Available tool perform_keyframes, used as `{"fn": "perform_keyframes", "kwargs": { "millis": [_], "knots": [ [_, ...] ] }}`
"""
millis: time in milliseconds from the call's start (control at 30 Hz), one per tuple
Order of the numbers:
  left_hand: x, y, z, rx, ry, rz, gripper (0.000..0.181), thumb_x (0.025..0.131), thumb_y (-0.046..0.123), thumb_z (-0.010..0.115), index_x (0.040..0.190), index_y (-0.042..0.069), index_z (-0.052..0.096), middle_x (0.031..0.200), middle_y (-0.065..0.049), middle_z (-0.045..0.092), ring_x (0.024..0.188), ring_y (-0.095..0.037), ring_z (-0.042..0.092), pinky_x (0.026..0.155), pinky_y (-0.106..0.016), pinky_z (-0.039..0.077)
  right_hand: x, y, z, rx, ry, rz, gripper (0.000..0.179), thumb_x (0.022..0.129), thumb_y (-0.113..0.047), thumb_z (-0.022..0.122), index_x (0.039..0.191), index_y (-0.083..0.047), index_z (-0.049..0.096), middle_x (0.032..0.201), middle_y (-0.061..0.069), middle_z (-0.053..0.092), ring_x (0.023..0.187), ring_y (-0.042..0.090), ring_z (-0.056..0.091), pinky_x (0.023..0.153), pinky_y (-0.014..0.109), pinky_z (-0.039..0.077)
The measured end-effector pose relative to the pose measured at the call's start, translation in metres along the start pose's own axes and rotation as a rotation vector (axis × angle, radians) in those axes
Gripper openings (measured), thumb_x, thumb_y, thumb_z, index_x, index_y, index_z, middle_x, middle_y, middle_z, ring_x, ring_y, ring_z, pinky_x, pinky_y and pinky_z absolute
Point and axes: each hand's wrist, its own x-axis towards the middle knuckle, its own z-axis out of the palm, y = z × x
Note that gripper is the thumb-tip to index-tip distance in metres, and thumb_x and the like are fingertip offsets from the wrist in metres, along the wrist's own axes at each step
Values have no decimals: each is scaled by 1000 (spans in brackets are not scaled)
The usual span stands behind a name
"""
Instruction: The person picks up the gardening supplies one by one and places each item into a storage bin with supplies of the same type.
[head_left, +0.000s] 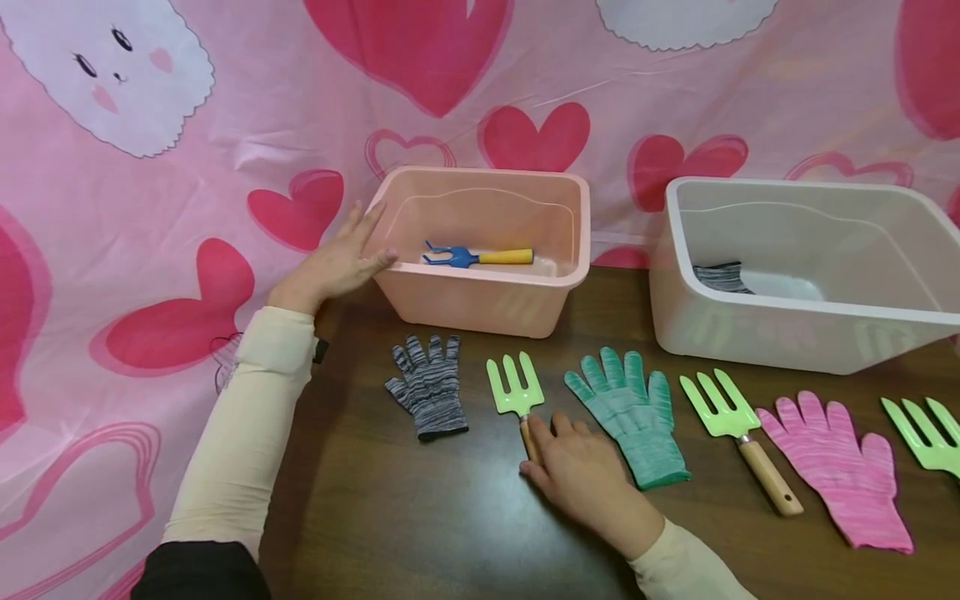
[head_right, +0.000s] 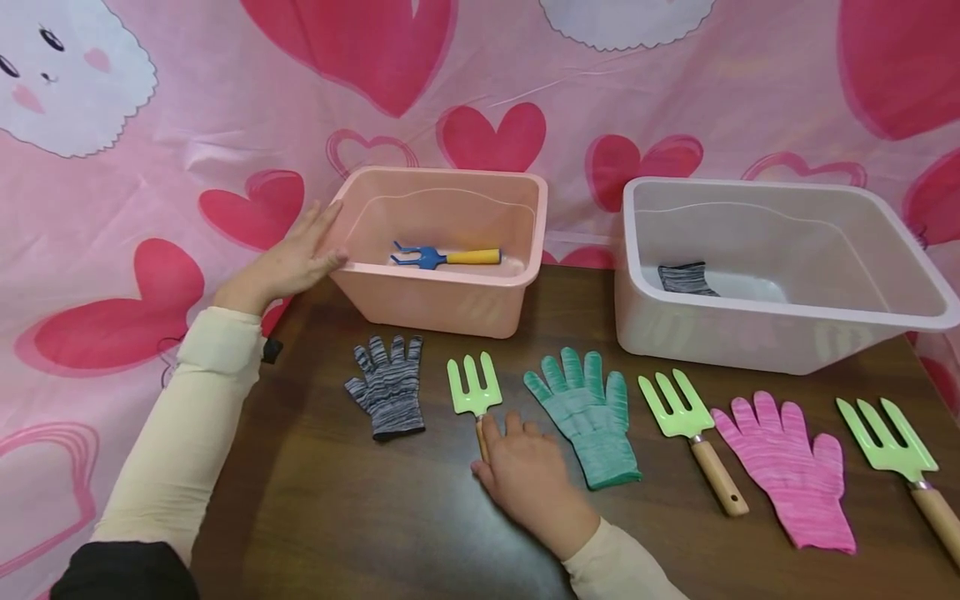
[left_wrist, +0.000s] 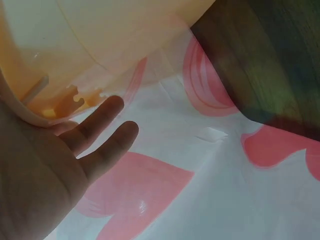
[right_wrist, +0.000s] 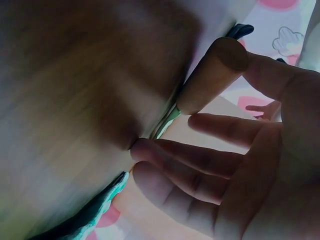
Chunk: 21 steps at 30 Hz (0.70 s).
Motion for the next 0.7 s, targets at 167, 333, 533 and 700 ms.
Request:
{"fn": "perform_keyframes", "kwargs": {
  "millis": [167,333,533,700],
  "knots": [
    [3,4,0,7,-39,-37,92,94,73,41,163,34,-5,168,-13,-12,147,-52,12,109,-73,22,-2,-4,2,-41,-36,55,63,84,-44,80,130,-4,63,94,14,58,75,30,57,56,43,50],
    [6,7,-3,37,-53,-39,96,93,76,38,162,28,-8,167,-12,-14,147,-52,13,111,-70,22,-3,-7,4,-91,-26,82,67,81,-49,81,125,-2,62,88,14,54,73,30,56,56,43,49],
    [5,5,-2,49,-56,-56,102,93,76,39,162,18,-10,167,-9,-15,151,-43,4,115,-66,18,-5,-13,8,-118,-13,103,64,77,-52,83,104,-2,56,78,11,46,68,29,53,48,41,45],
    [5,2,2,69,-34,-54,104,93,76,37,161,14,-10,167,-8,-15,152,-38,2,115,-63,20,-6,-12,10,-138,-16,124,58,77,-51,84,89,-4,52,70,8,44,57,25,49,43,38,43]
  ]
}}
